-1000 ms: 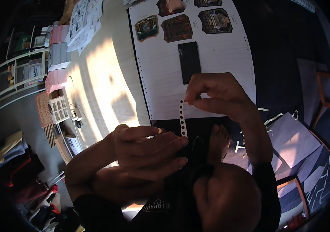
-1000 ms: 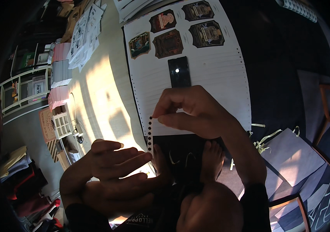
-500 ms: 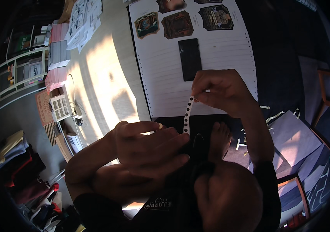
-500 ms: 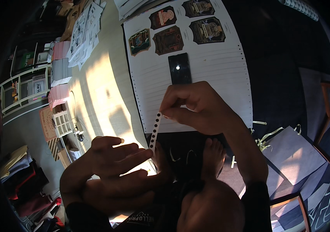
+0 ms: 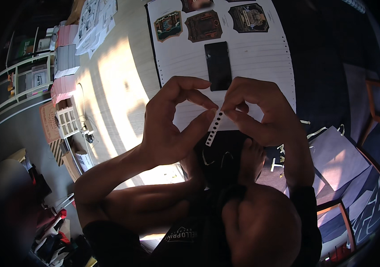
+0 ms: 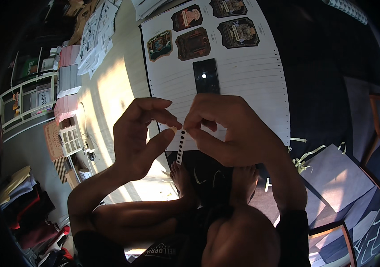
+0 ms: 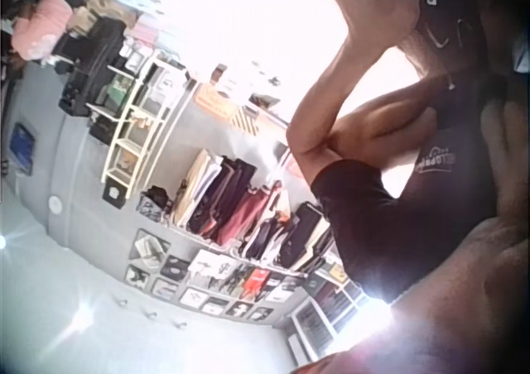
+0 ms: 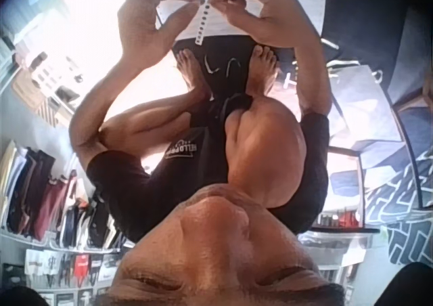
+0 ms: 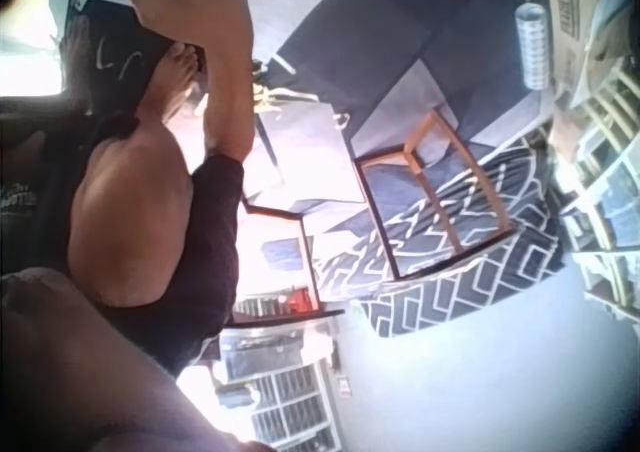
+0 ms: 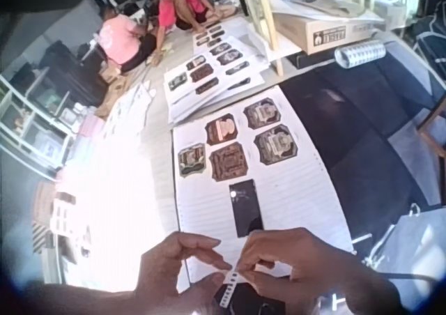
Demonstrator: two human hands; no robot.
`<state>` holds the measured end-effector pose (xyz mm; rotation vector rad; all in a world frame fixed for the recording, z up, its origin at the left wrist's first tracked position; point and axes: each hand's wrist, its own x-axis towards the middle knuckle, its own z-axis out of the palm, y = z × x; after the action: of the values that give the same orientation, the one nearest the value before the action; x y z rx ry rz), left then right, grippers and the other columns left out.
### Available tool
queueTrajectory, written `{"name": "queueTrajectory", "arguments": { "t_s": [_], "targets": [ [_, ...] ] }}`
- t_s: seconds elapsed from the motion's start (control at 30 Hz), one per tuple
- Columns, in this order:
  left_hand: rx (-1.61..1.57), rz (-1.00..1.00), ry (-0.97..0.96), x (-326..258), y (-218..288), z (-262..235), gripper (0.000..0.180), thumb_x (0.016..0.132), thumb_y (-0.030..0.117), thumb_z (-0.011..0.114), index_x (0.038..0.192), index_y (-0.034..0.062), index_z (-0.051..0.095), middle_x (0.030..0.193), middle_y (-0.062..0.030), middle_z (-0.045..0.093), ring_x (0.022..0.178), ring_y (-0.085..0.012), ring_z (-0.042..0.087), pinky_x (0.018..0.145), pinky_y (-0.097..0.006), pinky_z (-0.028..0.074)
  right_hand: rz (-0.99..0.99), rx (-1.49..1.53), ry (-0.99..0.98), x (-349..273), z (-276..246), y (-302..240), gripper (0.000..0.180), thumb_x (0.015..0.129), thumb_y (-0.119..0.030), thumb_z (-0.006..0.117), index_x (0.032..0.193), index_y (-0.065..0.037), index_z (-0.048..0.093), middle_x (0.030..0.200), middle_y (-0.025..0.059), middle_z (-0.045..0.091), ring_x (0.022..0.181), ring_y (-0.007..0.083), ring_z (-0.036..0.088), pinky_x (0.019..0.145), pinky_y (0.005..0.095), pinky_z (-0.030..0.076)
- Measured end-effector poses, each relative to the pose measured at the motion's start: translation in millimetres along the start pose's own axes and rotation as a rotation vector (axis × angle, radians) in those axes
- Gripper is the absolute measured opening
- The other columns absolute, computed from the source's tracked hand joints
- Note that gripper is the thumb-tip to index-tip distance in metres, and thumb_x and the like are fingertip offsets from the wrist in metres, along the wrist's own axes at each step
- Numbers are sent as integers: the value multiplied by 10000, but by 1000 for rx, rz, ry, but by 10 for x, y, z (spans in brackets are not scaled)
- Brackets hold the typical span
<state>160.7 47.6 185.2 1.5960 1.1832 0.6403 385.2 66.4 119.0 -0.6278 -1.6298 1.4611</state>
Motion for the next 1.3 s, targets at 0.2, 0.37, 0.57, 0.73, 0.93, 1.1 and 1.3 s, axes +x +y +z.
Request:
{"name": "queueTrajectory", "arguments": {
  "t_s": [0.2,0.37,0.57,0.73,0.93,1.1,1.3],
  "targets": [
    [77,-45,-16,42,24,25,542,793,-80,713,1299,-20,526,952,-86,697,993,-157,678,966,-350,471,-29,-61,57,-15,21,50,112,801,18,657,909,-6,676,812,64,638,670,131,529,586,284,393],
    [27,-113,-60,39,-27,14,536,795,-52,727,1294,-19,533,948,-84,696,988,-156,672,956,-341,466,10,-41,117,-34,51,101,102,790,10,666,888,-19,665,787,50,625,658,125,530,598,284,414],
    [-50,-234,-110,121,-95,14,466,837,13,684,1280,-1,540,991,-92,724,1031,-175,678,977,-352,483,52,62,294,-194,42,227,110,856,42,647,955,11,682,846,74,651,716,111,547,662,275,446],
    [-176,-310,-135,214,-416,30,377,883,30,649,1250,0,565,1070,-115,721,1072,-185,676,953,-344,515,88,354,482,-487,-65,344,147,929,76,594,1046,63,683,912,111,661,757,129,558,701,285,450],
    [-309,-461,-317,456,-768,552,409,941,138,624,1310,-22,547,1155,-156,684,1129,-200,623,1011,-348,458,120,688,724,-987,-230,621,188,941,70,567,1097,86,670,991,145,656,795,159,554,724,311,438],
    [-724,-314,-230,731,-795,1289,528,1028,312,481,1388,-74,474,1264,-208,628,1229,-277,599,1053,-419,455,164,513,837,-1290,-246,704,226,911,82,567,1113,82,669,1012,113,639,794,142,542,714,292,435],
    [-917,-288,-46,705,-798,1681,582,1081,384,287,1379,-79,477,1255,-242,622,1232,-298,592,1057,-450,447,232,327,838,-1478,-251,704,243,920,60,608,1154,54,672,1080,78,621,861,104,561,748,242,442]
  ]
}}
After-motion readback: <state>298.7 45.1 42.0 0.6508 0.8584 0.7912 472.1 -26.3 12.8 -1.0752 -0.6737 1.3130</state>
